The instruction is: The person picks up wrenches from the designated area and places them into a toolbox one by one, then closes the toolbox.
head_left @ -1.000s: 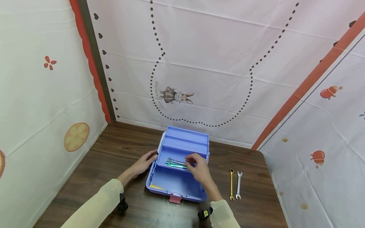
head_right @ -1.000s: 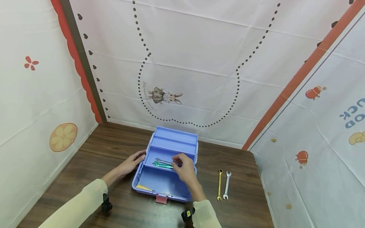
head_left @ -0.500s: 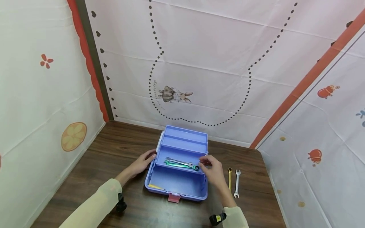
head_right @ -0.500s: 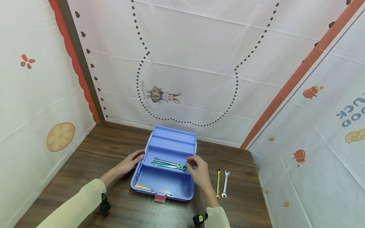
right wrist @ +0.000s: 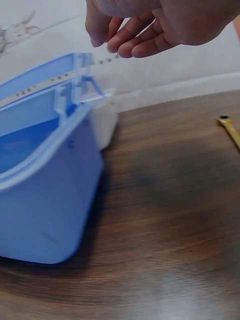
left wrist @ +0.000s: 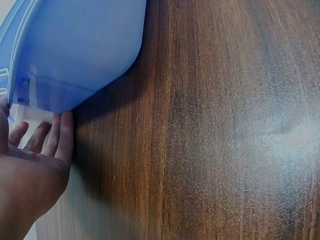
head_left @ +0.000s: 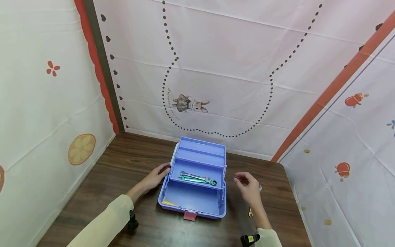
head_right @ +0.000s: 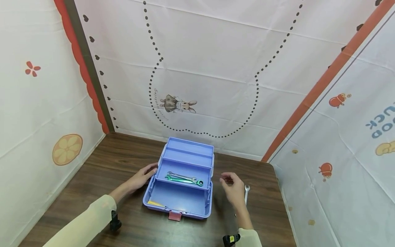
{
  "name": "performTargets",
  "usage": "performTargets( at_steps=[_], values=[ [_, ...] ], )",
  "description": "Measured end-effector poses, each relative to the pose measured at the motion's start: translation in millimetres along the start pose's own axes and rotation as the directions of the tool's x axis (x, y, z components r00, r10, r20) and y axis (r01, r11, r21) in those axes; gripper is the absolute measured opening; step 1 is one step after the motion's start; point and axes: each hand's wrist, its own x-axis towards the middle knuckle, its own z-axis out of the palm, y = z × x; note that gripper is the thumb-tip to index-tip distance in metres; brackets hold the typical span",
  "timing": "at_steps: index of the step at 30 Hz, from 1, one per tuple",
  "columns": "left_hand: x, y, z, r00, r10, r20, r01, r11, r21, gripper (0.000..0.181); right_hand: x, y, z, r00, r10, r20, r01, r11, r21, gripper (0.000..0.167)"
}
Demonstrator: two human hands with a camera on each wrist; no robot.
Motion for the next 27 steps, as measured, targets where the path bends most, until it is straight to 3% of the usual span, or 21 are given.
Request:
performTargets(
  at_steps=[9,13,22,27],
  values=[
    [0.8,0.5,1.0,1.0,-0.014,-0.001,0.014,1.0,-0.014,0.065,-1.8,32.7,-18.5,0.994,0.093,-0.061,-0.098,0.992,-0.083,0.014],
    [0.5,1.7,1.0,1.0,-0.013,-0.002,0.013,1.0,0.0,0.066,-3.2,42.2,-23.8,0.989,0.127,-0.069,-0.135,0.983,-0.123,0.015],
    [-1.3,3.1,0.3,1.0,0.0,-0.001,0.0,1.0,-0.01,0.065,-11.9,59.4,-27.4,0.971,0.173,-0.163,-0.197,0.969,-0.148,0.015],
    [-2.3,3.3,1.1,1.0,0.0,0.003,0.0,1.0,-0.011,0.064,-19.2,69.2,-28.8,0.959,0.239,-0.154,-0.263,0.952,-0.157,0.017]
  ],
)
